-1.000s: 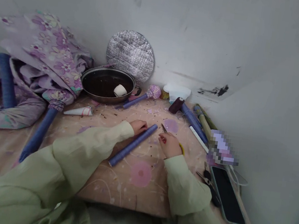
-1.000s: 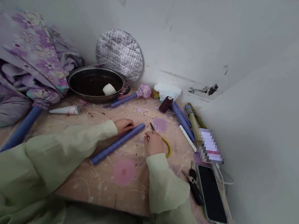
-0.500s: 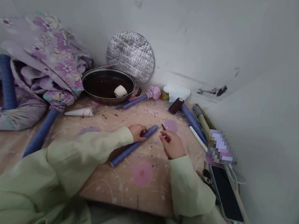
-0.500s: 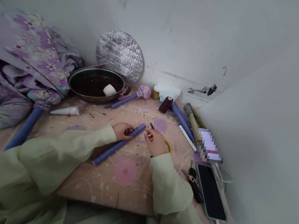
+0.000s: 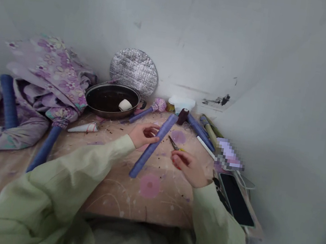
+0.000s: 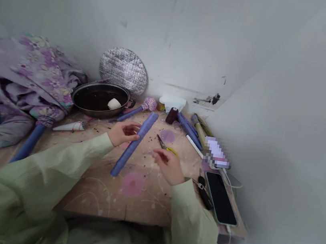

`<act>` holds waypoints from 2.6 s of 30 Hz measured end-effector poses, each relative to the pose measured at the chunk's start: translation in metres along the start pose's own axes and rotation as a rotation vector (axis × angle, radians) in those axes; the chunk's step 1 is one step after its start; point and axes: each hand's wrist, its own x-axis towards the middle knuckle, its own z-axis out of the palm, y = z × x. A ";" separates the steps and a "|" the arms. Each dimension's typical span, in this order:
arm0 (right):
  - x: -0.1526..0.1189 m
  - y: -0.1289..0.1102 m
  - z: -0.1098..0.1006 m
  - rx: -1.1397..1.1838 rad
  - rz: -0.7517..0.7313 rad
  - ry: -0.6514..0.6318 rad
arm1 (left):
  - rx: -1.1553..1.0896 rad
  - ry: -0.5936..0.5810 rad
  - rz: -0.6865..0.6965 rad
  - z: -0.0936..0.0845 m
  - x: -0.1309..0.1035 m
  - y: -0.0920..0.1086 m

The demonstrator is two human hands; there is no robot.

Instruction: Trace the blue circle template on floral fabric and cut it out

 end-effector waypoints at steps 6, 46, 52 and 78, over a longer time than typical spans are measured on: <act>-0.031 -0.010 0.071 0.500 -0.020 -0.294 | -0.661 0.088 -0.112 0.012 -0.012 0.024; 0.060 -0.124 0.010 0.061 -0.414 0.652 | -0.257 0.235 0.162 -0.001 -0.020 0.054; 0.077 -0.115 0.014 0.020 -0.405 0.618 | -0.213 0.274 0.081 -0.016 -0.018 0.045; 0.226 0.064 0.017 -0.279 0.119 -0.188 | -0.739 0.248 0.058 -0.070 -0.026 0.066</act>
